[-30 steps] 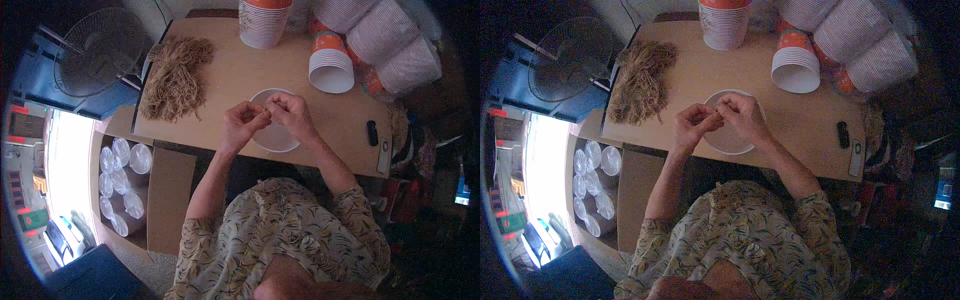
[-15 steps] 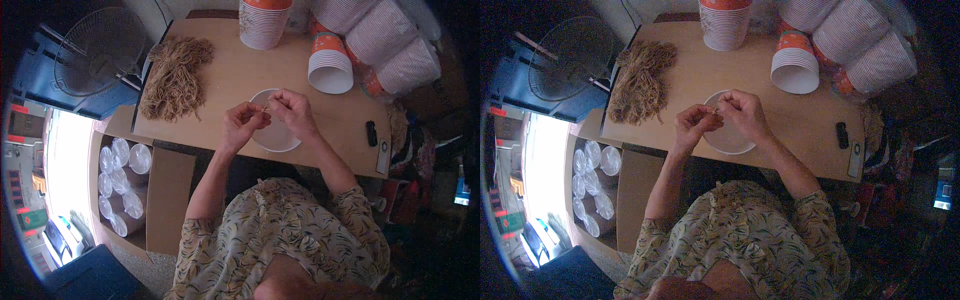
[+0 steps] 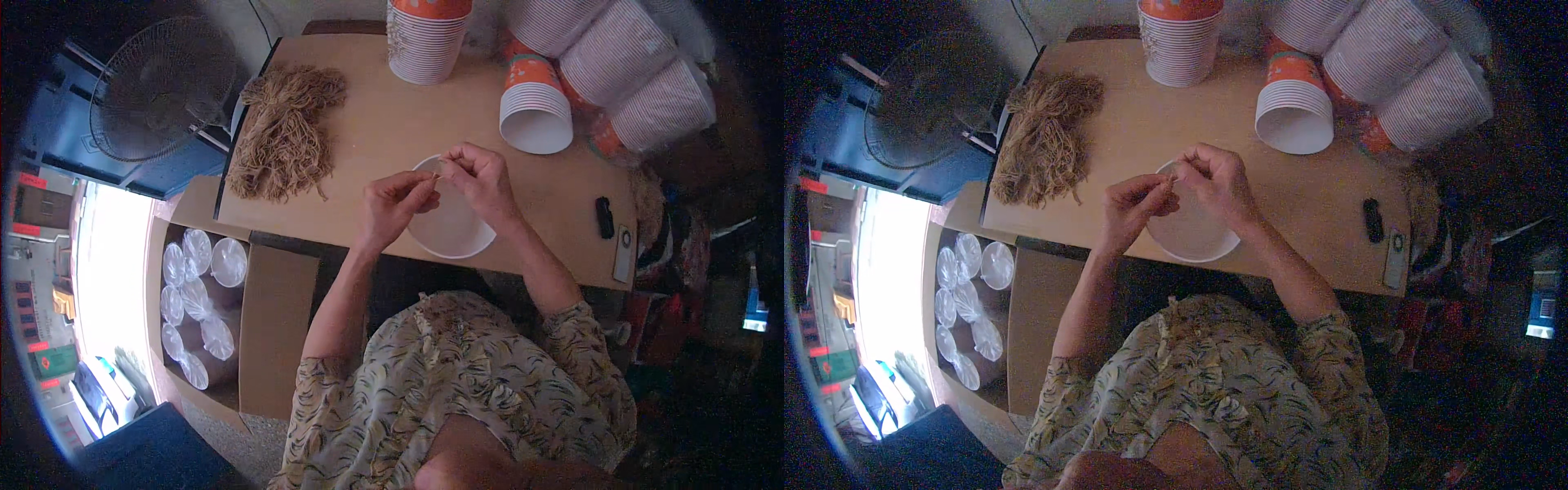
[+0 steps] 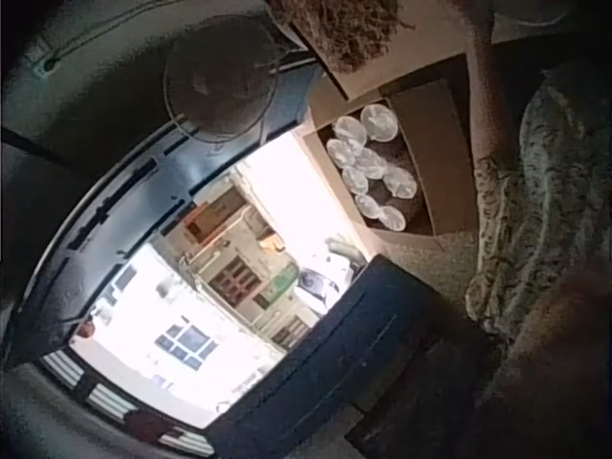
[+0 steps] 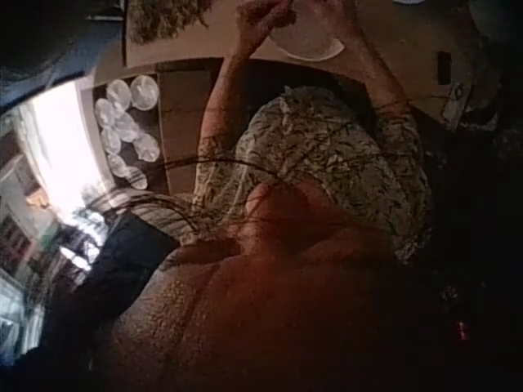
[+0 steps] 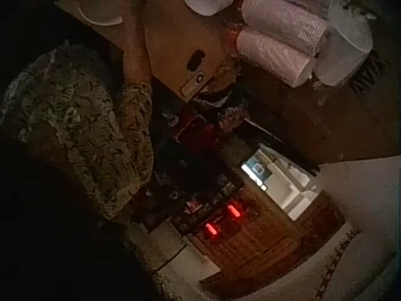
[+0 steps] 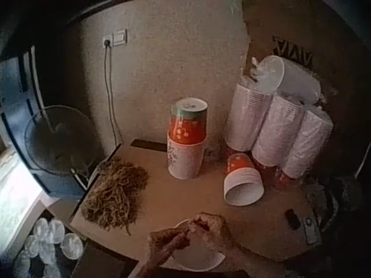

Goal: Attaching twine strings to paper cups by threading them through holes and tying knots.

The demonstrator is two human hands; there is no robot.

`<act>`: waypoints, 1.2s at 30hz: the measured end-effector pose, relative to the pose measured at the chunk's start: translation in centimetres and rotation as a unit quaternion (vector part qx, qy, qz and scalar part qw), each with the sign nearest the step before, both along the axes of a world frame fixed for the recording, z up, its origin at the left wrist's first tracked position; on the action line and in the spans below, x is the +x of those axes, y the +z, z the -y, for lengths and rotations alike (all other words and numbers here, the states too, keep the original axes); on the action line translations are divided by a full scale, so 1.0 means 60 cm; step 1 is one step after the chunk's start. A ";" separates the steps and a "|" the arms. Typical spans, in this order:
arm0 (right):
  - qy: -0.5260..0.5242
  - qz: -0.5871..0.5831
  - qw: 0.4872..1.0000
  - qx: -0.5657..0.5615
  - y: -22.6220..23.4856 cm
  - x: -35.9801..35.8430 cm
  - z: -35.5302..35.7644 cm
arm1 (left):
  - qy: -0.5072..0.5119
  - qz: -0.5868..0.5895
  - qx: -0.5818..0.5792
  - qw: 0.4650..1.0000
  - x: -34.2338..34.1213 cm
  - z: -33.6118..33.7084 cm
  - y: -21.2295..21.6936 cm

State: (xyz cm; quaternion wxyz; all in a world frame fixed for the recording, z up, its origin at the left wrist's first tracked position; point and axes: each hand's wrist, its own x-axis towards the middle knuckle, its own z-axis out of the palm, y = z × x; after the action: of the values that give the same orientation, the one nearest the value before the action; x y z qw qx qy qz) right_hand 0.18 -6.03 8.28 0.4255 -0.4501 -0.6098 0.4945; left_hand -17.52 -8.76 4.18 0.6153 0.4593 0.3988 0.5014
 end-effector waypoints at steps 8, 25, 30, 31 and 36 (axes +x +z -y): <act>0.053 0.171 0.981 0.069 0.028 0.024 -0.003 | 0.013 -0.035 0.005 0.999 0.004 0.003 0.004; -0.074 0.074 0.991 0.082 0.001 0.115 -0.012 | 0.041 -0.147 0.140 0.978 -0.036 0.006 -0.041; -0.106 0.053 0.985 0.124 -0.008 0.111 0.004 | 0.013 -0.071 0.023 0.997 -0.042 0.013 -0.060; -0.108 0.053 0.985 0.125 -0.005 0.112 0.003 | 0.011 -0.070 0.025 0.997 -0.052 0.012 -0.068; 0.001 0.102 0.979 0.177 0.009 0.114 -0.007 | 0.048 -0.233 0.114 0.965 -0.044 0.022 -0.019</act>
State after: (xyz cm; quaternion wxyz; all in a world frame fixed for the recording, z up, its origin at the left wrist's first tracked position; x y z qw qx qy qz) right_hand 7.04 -5.60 8.82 0.4334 -0.4154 -0.7283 0.3305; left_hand -20.13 -10.09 3.02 0.4247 0.6106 0.4928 0.4517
